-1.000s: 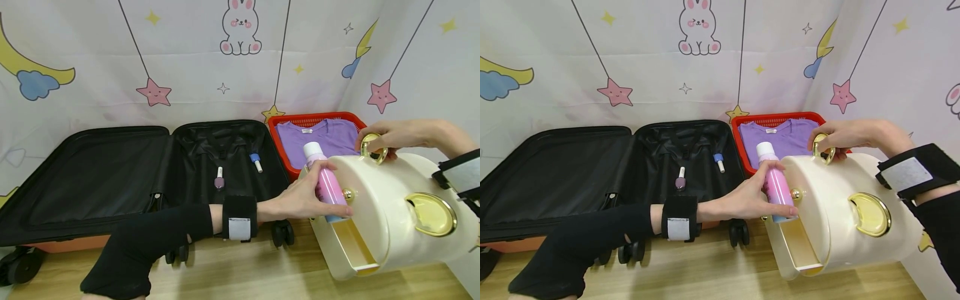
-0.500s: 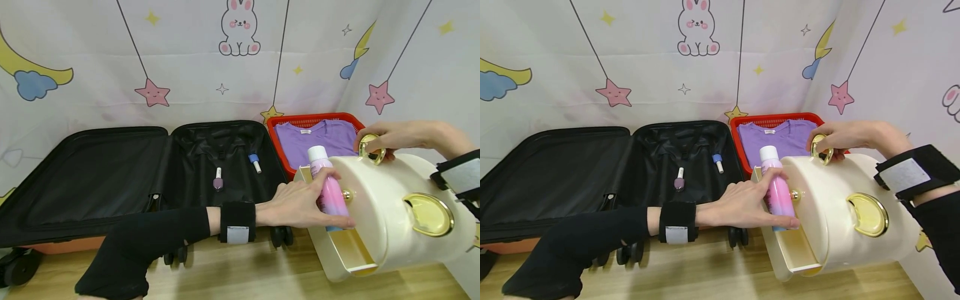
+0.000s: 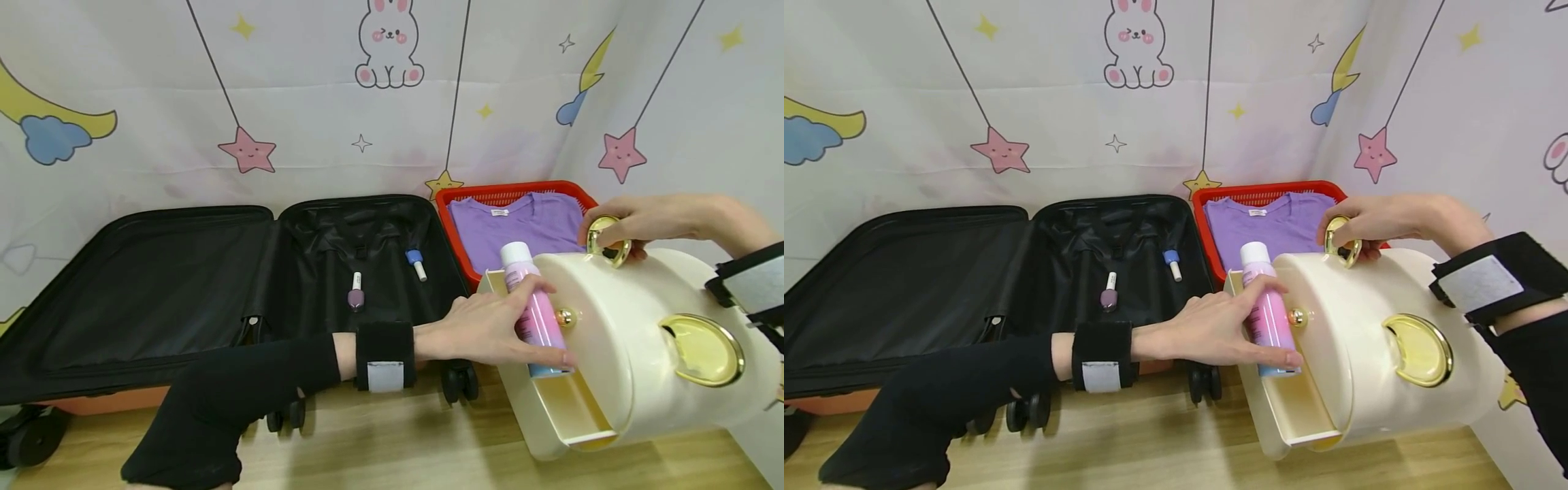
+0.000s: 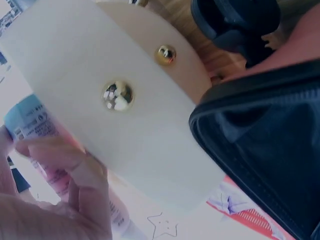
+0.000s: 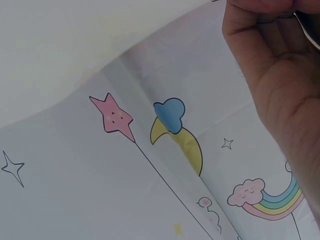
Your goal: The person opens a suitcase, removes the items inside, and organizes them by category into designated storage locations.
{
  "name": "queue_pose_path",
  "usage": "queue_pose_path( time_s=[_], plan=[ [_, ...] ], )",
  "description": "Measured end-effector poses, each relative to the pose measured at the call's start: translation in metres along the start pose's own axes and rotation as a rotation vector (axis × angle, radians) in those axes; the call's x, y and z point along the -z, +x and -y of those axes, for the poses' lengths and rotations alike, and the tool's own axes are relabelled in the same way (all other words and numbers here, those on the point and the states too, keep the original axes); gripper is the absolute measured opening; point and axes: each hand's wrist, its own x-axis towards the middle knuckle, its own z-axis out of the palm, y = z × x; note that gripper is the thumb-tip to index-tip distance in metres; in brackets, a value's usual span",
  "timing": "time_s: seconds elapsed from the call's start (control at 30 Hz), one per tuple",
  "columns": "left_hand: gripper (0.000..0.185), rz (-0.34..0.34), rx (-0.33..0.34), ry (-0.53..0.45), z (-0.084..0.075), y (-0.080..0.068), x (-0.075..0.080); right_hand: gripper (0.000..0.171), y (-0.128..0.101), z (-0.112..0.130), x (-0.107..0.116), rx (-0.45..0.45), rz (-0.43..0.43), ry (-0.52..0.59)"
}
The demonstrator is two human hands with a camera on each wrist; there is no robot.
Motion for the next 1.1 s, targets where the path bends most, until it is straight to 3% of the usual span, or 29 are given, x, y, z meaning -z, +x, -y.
queue_pose_path(
  time_s=[0.27,0.57,0.77,0.9,0.97,1.1],
  plan=[
    [0.053,0.043,-0.093,0.147,0.002,0.003,0.006,0.028,-0.002,0.0,0.0,0.003,0.006,0.001],
    [0.033,-0.039,-0.221,0.435,0.001,0.011,0.0,0.026,-0.002,0.001,-0.001,0.016,-0.006,0.018],
    [0.014,-0.051,-0.247,0.585,-0.002,0.019,0.001,0.027,-0.002,0.001,0.0,0.014,-0.014,0.015],
    [0.012,-0.008,-0.268,0.623,-0.002,0.022,0.002,0.026,-0.002,0.0,0.0,0.017,-0.013,0.013],
    [0.013,-0.005,-0.273,0.59,0.001,0.022,0.002,0.026,-0.001,0.0,-0.001,0.015,-0.016,0.009],
    [0.021,-0.104,-0.248,0.522,0.011,0.026,0.007,0.027,-0.001,0.0,-0.002,0.01,-0.016,0.007]
  ],
)
